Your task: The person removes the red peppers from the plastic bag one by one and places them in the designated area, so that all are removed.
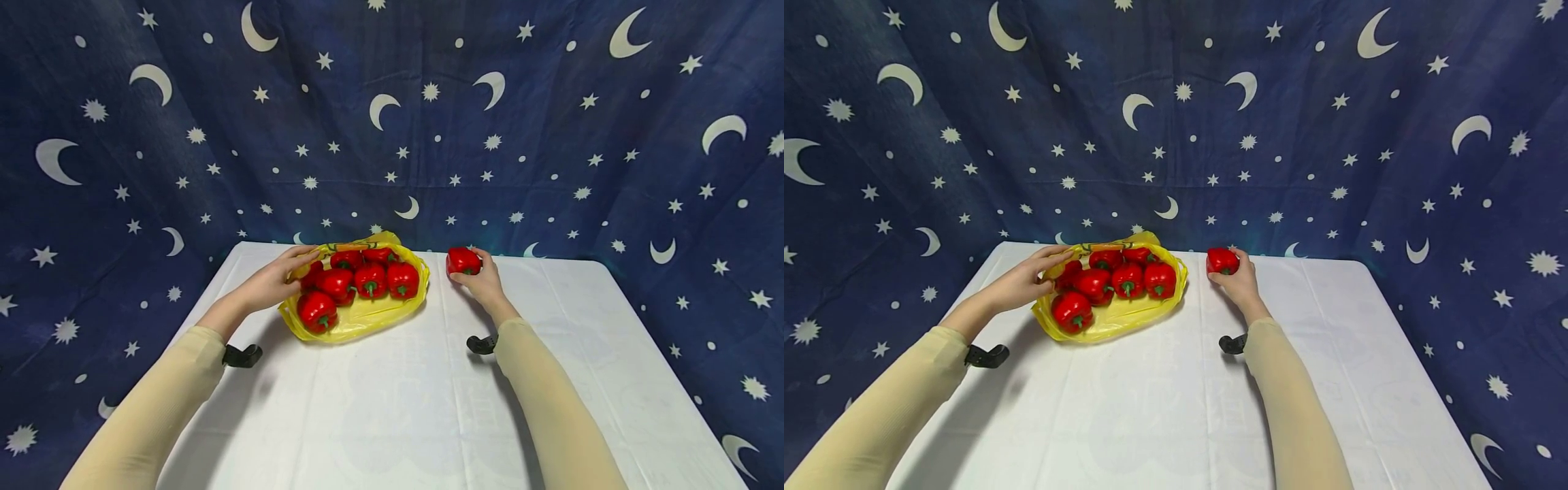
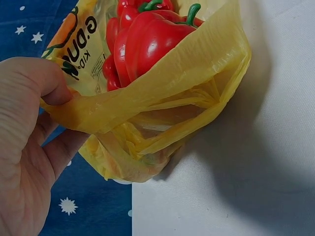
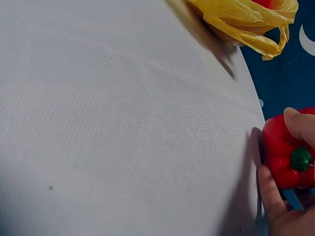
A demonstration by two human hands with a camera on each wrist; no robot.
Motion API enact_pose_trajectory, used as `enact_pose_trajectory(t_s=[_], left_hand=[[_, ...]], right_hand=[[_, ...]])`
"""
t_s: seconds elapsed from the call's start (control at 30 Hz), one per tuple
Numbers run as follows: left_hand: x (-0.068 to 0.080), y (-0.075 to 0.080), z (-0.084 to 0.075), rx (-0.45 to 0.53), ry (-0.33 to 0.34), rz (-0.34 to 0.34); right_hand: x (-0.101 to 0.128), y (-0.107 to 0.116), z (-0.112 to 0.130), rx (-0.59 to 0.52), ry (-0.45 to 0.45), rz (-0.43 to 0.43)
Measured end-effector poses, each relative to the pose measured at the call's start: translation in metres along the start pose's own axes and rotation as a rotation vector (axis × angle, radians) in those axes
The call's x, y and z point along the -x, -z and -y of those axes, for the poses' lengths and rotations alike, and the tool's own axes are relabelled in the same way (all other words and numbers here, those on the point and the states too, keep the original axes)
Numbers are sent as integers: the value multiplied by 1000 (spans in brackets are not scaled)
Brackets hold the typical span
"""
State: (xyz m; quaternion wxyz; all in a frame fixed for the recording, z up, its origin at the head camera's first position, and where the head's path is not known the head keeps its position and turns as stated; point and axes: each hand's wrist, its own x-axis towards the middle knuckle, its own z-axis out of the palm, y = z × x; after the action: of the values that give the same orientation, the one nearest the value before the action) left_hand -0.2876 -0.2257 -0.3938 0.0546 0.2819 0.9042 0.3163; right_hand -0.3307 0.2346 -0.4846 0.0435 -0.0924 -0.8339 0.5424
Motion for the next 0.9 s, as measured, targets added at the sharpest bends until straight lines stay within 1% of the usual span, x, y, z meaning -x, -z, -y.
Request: enact_pose_trajectory(t_s=[0.23, 0.4, 0.47, 0.7, 0.9], left_hand=[[-1, -1, 1, 3, 2, -2], [-1, -1, 1, 7, 1, -1], [-2, -1, 0, 12, 1, 3], [-3, 0, -3, 22, 32, 12], [-4, 1, -5, 26, 23, 8]], right_hand=[[-2, -4, -1, 33, 5, -16], [-2, -6, -1, 48, 24, -18], [-1, -7, -1, 71, 36, -14], [0, -8, 2, 155, 61, -5], [-3, -9, 2, 182, 67, -9]])
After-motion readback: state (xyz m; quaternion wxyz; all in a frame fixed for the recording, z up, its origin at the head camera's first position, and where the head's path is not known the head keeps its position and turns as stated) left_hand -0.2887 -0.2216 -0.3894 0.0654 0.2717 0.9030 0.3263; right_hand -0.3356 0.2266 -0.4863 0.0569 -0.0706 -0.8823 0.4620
